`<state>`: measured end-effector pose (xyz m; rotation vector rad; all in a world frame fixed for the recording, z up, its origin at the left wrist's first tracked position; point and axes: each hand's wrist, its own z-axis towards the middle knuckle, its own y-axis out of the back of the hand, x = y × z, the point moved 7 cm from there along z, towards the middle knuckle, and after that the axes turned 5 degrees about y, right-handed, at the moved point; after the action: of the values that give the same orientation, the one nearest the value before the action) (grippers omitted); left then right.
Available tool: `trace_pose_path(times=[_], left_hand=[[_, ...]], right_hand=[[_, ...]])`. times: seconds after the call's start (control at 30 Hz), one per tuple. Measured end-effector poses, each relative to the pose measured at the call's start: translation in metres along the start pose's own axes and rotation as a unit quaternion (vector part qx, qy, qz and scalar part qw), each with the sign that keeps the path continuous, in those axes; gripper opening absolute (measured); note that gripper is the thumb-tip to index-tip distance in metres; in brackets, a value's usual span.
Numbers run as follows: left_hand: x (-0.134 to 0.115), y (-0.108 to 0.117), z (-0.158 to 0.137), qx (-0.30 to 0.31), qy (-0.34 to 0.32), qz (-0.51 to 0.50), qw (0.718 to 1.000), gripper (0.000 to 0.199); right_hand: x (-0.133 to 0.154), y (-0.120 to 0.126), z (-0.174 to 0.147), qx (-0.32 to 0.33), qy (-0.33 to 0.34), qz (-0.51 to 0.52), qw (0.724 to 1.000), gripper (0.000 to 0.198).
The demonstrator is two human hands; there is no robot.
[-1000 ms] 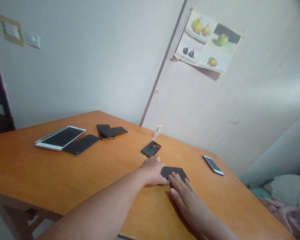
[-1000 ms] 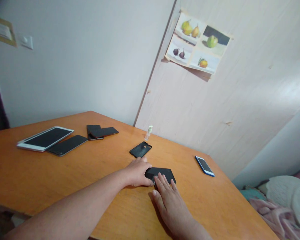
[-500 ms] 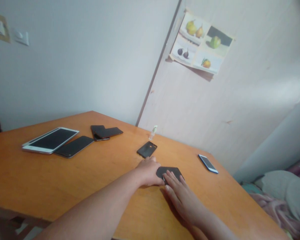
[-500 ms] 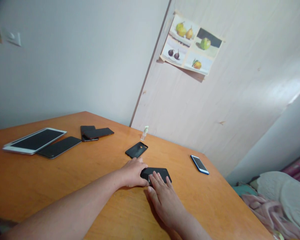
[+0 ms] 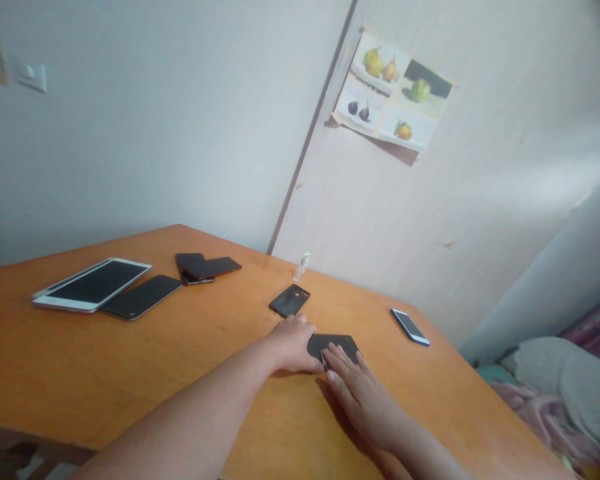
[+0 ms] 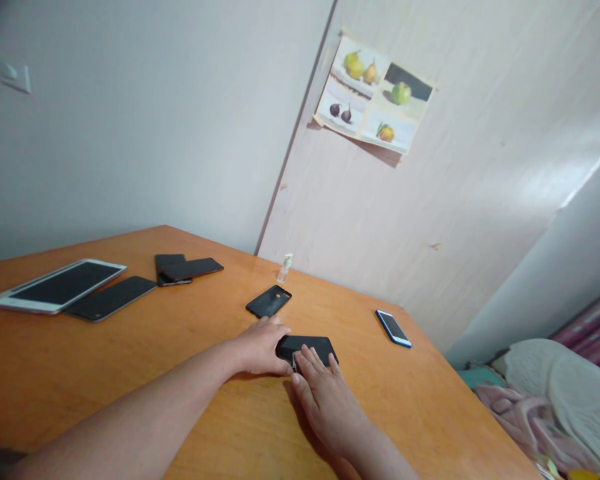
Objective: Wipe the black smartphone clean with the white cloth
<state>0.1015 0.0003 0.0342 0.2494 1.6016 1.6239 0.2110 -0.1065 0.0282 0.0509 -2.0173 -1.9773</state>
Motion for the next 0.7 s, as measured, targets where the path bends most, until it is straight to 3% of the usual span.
trace_pose_path(times=[0.2, 0.47, 0.7], left_hand=[[0.003, 0.004, -0.004, 0.015, 0.019, -0.027, 0.999, 0.052], [0.003, 0.005, -0.002, 0.023, 0.016, -0.058, 0.998, 0.076], [0.003, 0.003, -0.002, 0.017, 0.005, -0.047, 0.999, 0.060]], right_hand=[[0.004, 0.008, 0.043, -0.010, -0.005, -0.023, 1.000, 0.058], [0.008, 0.002, 0.011, -0.001, 0.005, -0.002, 1.000, 0.060], [0.012, 0.007, 0.048, -0.016, -0.005, -0.022, 1.000, 0.057]])
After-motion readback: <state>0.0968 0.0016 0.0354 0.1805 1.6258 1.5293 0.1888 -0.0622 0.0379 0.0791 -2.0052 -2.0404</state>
